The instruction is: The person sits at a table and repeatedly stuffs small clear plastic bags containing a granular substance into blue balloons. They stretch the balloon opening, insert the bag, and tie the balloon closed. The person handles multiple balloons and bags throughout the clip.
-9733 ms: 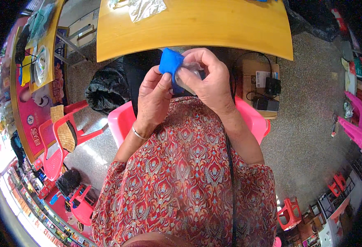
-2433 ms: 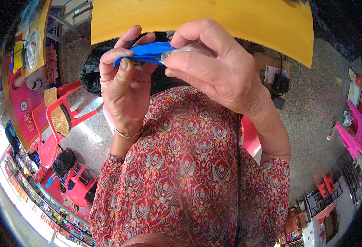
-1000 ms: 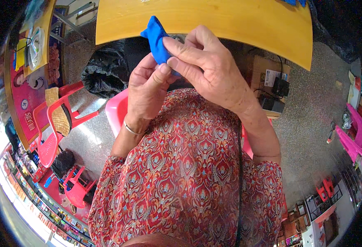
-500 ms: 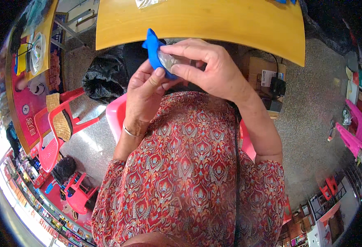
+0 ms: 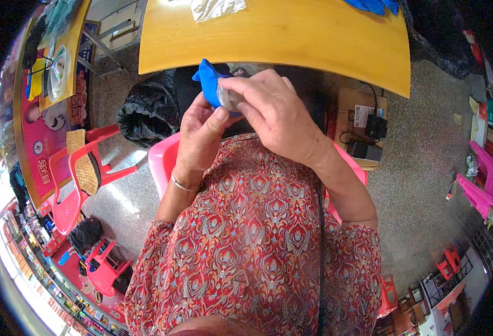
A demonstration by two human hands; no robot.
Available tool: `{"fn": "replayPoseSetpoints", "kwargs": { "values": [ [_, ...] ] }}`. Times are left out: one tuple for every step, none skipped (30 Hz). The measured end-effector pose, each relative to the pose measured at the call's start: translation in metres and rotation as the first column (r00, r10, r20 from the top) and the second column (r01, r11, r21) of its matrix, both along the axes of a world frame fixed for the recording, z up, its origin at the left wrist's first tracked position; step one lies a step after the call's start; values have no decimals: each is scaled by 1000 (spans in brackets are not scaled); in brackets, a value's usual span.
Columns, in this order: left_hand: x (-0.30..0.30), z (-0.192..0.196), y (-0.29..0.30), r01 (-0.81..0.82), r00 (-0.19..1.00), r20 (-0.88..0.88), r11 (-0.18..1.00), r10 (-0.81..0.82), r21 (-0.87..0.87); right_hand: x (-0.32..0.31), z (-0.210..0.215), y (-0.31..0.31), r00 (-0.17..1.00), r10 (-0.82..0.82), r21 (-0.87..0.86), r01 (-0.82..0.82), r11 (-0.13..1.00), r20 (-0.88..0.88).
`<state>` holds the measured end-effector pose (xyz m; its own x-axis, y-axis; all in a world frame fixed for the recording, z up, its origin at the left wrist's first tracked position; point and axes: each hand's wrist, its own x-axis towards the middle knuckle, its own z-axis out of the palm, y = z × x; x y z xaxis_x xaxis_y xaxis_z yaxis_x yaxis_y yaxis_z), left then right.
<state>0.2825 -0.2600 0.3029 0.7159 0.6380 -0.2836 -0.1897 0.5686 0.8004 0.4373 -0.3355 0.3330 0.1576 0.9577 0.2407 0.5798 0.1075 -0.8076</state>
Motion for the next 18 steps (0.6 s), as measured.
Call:
{"fn": "replayPoseSetpoints", "kwargs": {
  "values": [
    [0, 1, -1, -13, 999, -43, 1000, 14, 18, -1, -1, -1, 997, 3, 16, -2, 1000, -77],
    [-1, 3, -2, -25, 996, -85, 999, 28, 37, -1, -2, -2, 988, 8, 33, -3, 999, -154],
    [-2, 3, -3, -31, 996, -78, 999, 34, 30, -3, -4, -3, 973, 14, 49, -3, 999, -230],
    [-1, 4, -3, -35, 997, -68, 999, 36, 22, -4, -9, -2, 921, -10, 47, 31, 998, -388],
    [0, 5, -3, -37, 998, -58, 999, 38, 15, -5, -12, -2, 841, -52, 29, 80, 996, -539],
    [1, 10, -3, -42, 998, -38, 999, 42, 2, -6, -15, -3, 734, -91, 3, 126, 992, -673],
    [1, 16, -4, -47, 999, -19, 999, 47, -11, -8, -16, -2, 604, -124, -29, 165, 986, -787],
    [1, 19, -4, -52, 999, 1, 998, 52, -23, -13, -15, 0, 615, -166, -16, 241, 970, -771],
    [0, 17, -4, -44, 999, 16, 999, 44, -23, -11, -17, -1, 702, -160, -7, 215, 976, -694],
    [-2, 14, -4, -35, 999, 29, 999, 36, -24, -8, -22, -2, 778, -151, -3, 189, 982, -610],
    [-3, 13, -4, -27, 999, 42, 999, 28, -25, -6, -24, -2, 843, -140, -2, 162, 987, -519],
    [-2, 13, -7, -55, 997, 50, 997, 57, -52, -7, -24, 0, 894, -126, 62, 168, 984, -429],
    [1, 14, -10, -83, 994, 60, 993, 88, -80, -8, -20, 1, 914, -130, 77, 172, 982, -386],
    [2, 15, -13, -112, 990, 69, 988, 119, -108, -9, -16, 1, 931, -134, 91, 174, 980, -341],
    [3, 14, -12, -106, 993, 48, 989, 111, -99, -9, -14, 1, 945, -138, 107, 176, 979, -295],
    [3, 14, -11, -100, 994, 25, 991, 102, -90, -10, -16, 2, 949, -141, 116, 180, 977, -282],
    [3, 14, -11, -93, 996, 2, 992, 94, -81, -11, -21, 2, 952, -145, 125, 184, 975, -268],
    [3, 13, -12, -94, 995, -14, 995, 94, -40, -13, -26, 3, 955, -149, 134, 187, 973, -255]
  ]
}}
